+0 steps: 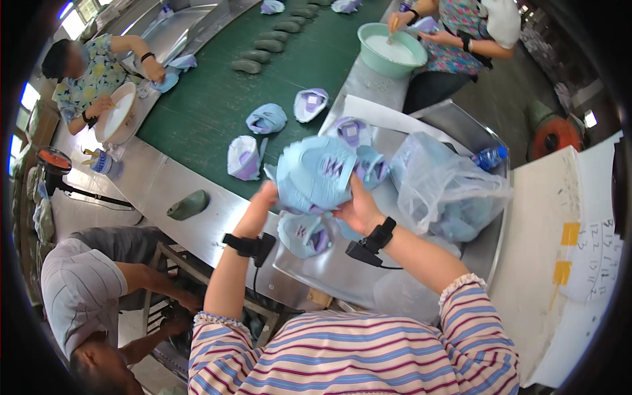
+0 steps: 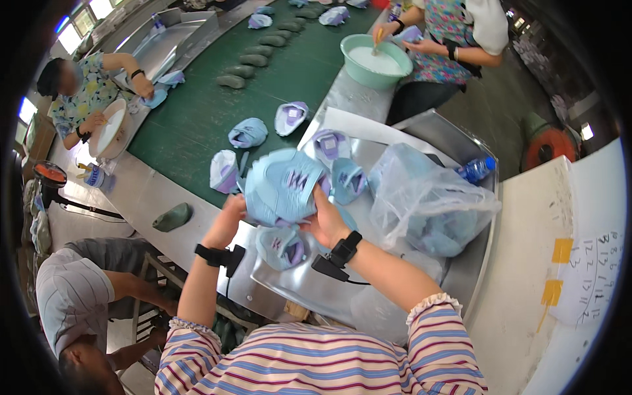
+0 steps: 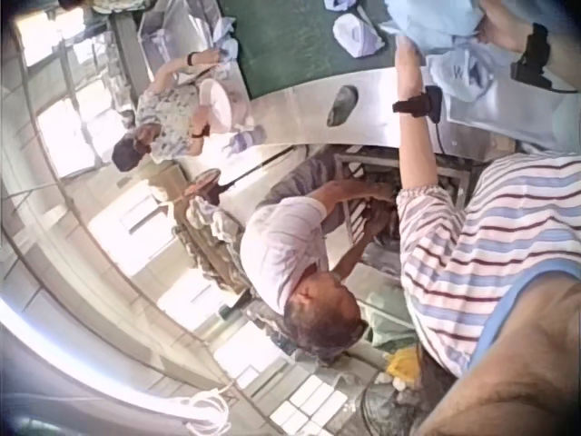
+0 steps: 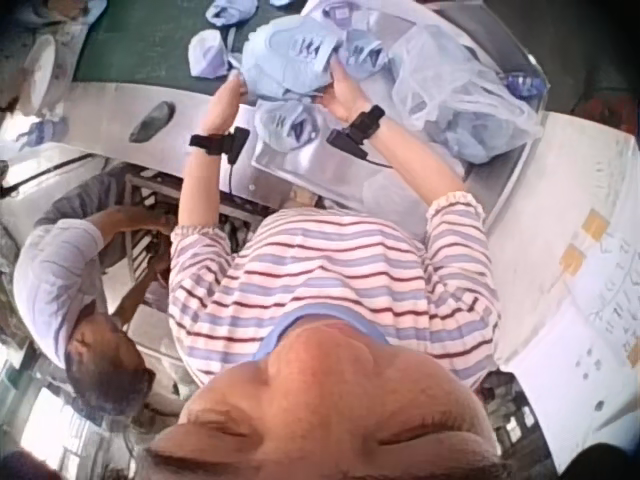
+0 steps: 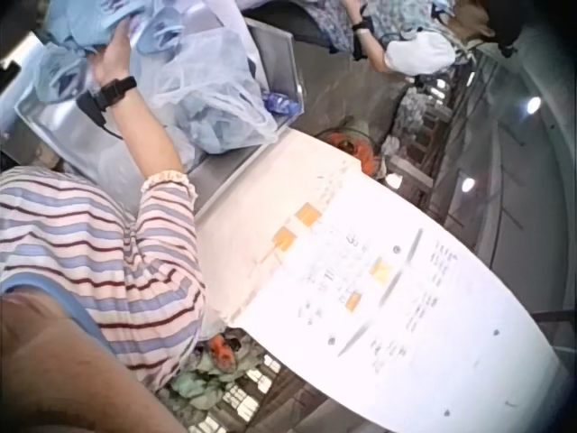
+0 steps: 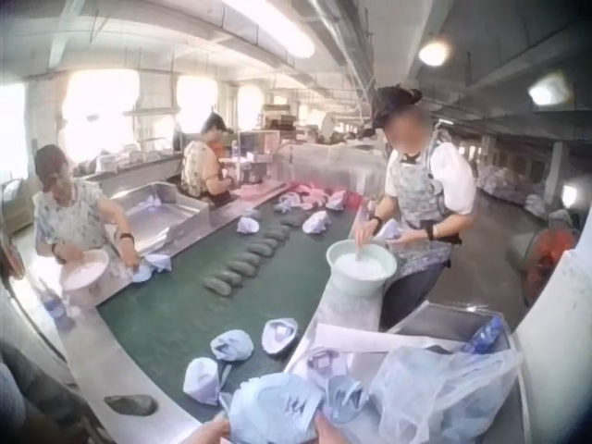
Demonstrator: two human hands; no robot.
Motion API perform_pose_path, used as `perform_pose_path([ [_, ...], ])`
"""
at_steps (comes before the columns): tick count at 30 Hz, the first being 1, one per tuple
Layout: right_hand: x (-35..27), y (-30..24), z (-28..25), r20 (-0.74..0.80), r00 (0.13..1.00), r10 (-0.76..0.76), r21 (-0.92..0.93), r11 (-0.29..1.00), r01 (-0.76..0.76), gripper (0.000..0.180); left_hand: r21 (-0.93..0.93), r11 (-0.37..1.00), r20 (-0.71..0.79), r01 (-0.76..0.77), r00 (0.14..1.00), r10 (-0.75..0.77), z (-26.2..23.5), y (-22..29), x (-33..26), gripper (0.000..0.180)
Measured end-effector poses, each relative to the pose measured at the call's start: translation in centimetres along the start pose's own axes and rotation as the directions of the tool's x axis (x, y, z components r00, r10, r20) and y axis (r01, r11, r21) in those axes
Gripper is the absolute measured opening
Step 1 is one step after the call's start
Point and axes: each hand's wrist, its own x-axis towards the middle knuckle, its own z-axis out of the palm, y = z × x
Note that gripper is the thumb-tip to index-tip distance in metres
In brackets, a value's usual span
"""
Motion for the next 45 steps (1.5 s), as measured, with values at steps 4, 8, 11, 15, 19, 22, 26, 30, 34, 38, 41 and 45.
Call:
perform_pose_path([
  [4,1.5,-0.1,1.1,-0.141,0.990,-0.007,-0.248,0.968,-0.028,0.071,-0.184,0.974,-0.260,-0.131,0.962,0.080,0.6,0.7,0.1,0.034],
  [8,5.0,-3.1,-7.4,-0.313,0.913,0.263,-0.214,0.917,-0.337,0.079,-0.391,0.871,-0.570,-0.298,0.821,0.025,-4.6,-0.3,0.5,0.029],
  [11,3.7,-2.0,-8.5,-0.358,0.879,0.316,-0.233,0.881,-0.411,0.058,-0.401,0.863,-0.591,-0.308,0.806,0.013,-10.0,-0.8,0.4,0.022],
  [15,-1.2,-0.8,-6.9,-0.154,0.955,0.255,-0.372,0.880,-0.295,0.033,-0.358,0.904,-0.628,-0.233,0.776,-0.048,-19.1,0.9,5.3,0.023],
  [19,-4.0,-1.1,-4.8,-0.171,0.942,0.289,-0.535,0.775,-0.335,0.031,0.194,0.977,-0.797,-0.085,0.568,0.207,-32.1,4.6,12.8,0.050],
  [22,-5.3,-1.8,-3.8,-0.057,0.956,0.289,-0.653,0.714,-0.254,0.033,0.576,0.817,-0.778,-0.006,0.304,0.550,-38.8,8.3,12.3,0.046],
  [26,-8.8,-2.6,-9.5,-0.172,0.983,0.064,-0.878,0.443,-0.183,0.038,0.625,0.736,-0.277,-0.260,0.808,0.520,-15.0,9.5,16.5,0.035],
  [30,-12.7,-6.3,-13.3,-0.055,0.956,-0.289,-0.947,0.319,0.042,0.070,0.711,0.364,0.623,-0.602,0.779,0.072,-1.2,-2.5,3.9,0.094],
  [34,-18.8,-15.3,-13.8,0.004,0.766,-0.643,-0.996,-0.068,-0.053,0.062,0.636,0.082,0.768,-0.768,0.618,-0.166,6.1,-6.2,-5.0,0.081],
  [38,-23.0,-15.1,-17.8,0.032,0.965,-0.259,-0.980,-0.196,-0.020,0.053,0.720,0.028,0.662,-0.693,0.699,0.269,7.7,-10.3,-0.8,0.040],
  [41,-24.6,-7.0,-18.1,0.029,0.999,-0.019,-0.890,-0.455,0.017,0.039,0.727,0.089,0.597,-0.680,0.691,0.407,12.2,-6.7,0.0,0.035],
  [45,-27.7,-3.3,-18.8,-0.318,0.928,-0.192,-0.855,-0.364,-0.368,0.023,0.433,0.254,0.815,-0.865,0.496,0.299,19.1,-5.9,-1.3,0.037],
])
